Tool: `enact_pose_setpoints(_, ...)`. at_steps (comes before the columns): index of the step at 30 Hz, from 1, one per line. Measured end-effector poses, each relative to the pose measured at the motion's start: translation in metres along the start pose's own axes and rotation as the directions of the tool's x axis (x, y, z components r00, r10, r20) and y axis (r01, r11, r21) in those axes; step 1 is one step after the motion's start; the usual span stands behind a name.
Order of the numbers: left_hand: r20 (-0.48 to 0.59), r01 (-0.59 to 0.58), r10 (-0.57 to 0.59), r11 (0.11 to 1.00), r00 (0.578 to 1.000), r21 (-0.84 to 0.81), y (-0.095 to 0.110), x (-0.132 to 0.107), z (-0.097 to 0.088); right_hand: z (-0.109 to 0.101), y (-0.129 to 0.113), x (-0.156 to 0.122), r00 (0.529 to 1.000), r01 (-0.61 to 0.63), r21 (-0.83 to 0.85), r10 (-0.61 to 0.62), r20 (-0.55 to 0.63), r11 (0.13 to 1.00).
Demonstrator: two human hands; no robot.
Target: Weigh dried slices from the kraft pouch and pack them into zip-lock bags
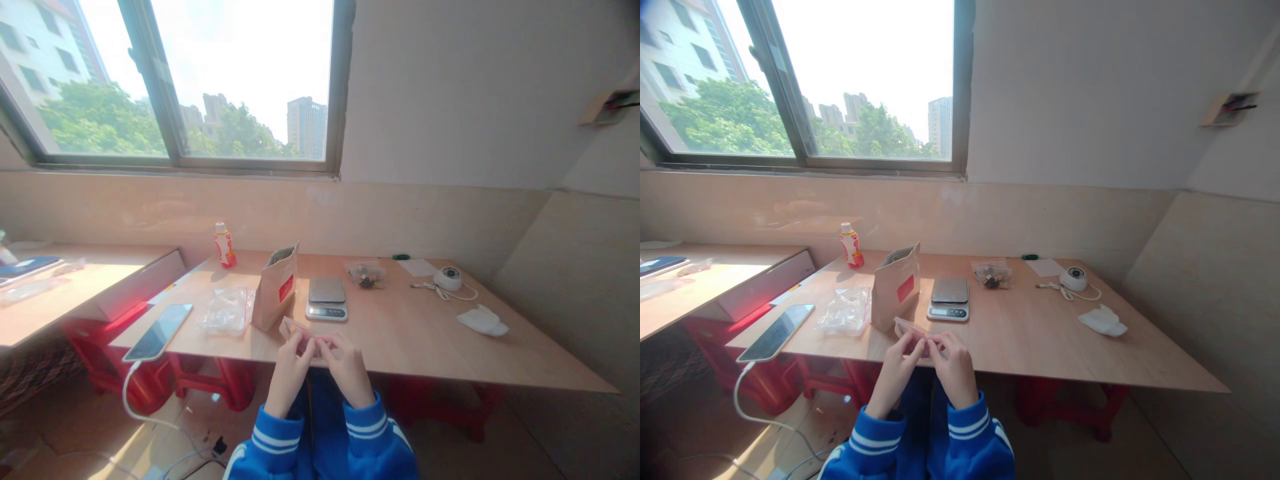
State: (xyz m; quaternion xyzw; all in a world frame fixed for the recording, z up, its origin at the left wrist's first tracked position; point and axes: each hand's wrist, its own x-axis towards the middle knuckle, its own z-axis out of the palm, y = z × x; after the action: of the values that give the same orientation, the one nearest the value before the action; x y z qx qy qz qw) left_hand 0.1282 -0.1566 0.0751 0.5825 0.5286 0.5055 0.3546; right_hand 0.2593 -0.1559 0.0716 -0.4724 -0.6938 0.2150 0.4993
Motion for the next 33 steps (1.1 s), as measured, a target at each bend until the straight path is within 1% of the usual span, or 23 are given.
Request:
enact_pose_setpoints(4,0.066,-0.011,0.015,0.998,0.998,-0.068,-0.001,-0.001,0.000,-0.003,-0.003,0.001,0.999,-0.029,-0.025,0.028,-0.028,0.999)
enact_pose_setpoints(7,0.112,-0.017,0.031,0.992,0.993,-0.123,-0.002,-0.002,0.000,-0.005,-0.001,0.002,0.997,-0.068,-0.016,0.067,-0.027,0.998)
enact_pose_setpoints(11,0.098,-0.024,0.036,0.992,0.995,-0.123,0.001,-0.003,0.001,-0.004,0.002,0.002,0.995,-0.085,0.024,0.086,-0.043,0.996)
enact_pose_setpoints(13,0.084,-0.032,0.040,0.995,0.996,-0.097,0.004,-0.004,0.001,-0.003,0.003,0.002,0.991,-0.096,0.027,0.098,-0.094,0.995)
enact_pose_setpoints(14,0.075,-0.036,0.042,0.996,0.996,-0.081,0.006,-0.005,0.002,-0.004,0.005,0.002,0.984,-0.108,0.024,0.110,-0.138,0.994)
enact_pose_setpoints(16,0.050,-0.038,0.041,0.998,0.998,-0.056,0.011,-0.007,0.003,-0.007,0.010,0.002,0.953,-0.141,0.014,0.139,-0.269,0.990)
enact_pose_setpoints(18,0.040,-0.026,0.028,0.998,0.999,-0.055,0.014,-0.009,0.005,-0.013,0.016,0.003,0.889,-0.188,0.024,0.180,-0.422,0.982)
enact_pose_setpoints(19,0.051,-0.016,0.019,0.998,0.999,-0.064,0.014,-0.010,0.006,-0.017,0.019,0.003,0.854,-0.208,0.043,0.203,-0.479,0.977)
enact_pose_setpoints(21,0.097,0.003,0.006,0.996,0.995,-0.089,0.015,-0.010,0.006,-0.024,0.025,0.003,0.804,-0.235,0.103,0.253,-0.538,0.966)
enact_pose_setpoints(23,0.148,0.007,0.010,0.993,0.989,-0.114,0.013,-0.009,0.005,-0.029,0.026,0.003,0.790,-0.232,0.173,0.289,-0.541,0.957)
enact_pose_setpoints(25,0.181,0.008,0.016,0.991,0.983,-0.133,0.009,-0.007,0.003,-0.032,0.023,0.003,0.793,-0.218,0.227,0.308,-0.526,0.949)
enact_pose_setpoints(27,0.202,0.020,0.010,0.989,0.979,-0.149,0.001,-0.004,0.002,-0.034,0.016,0.003,0.811,-0.213,0.264,0.320,-0.489,0.941)
enact_pose_setpoints(29,0.209,0.061,-0.024,0.983,0.978,-0.175,-0.011,-0.002,0.003,-0.035,0.008,0.003,0.843,-0.210,0.295,0.325,-0.428,0.932)
enact_pose_setpoints(31,0.203,0.128,-0.076,0.958,0.976,-0.258,-0.024,0.000,0.006,-0.036,0.001,0.004,0.865,-0.206,0.332,0.330,-0.378,0.920)
enact_pose_setpoints(33,0.229,0.200,-0.111,0.889,0.967,-0.413,-0.036,0.000,0.011,-0.037,-0.002,0.005,0.878,-0.201,0.370,0.334,-0.342,0.907)
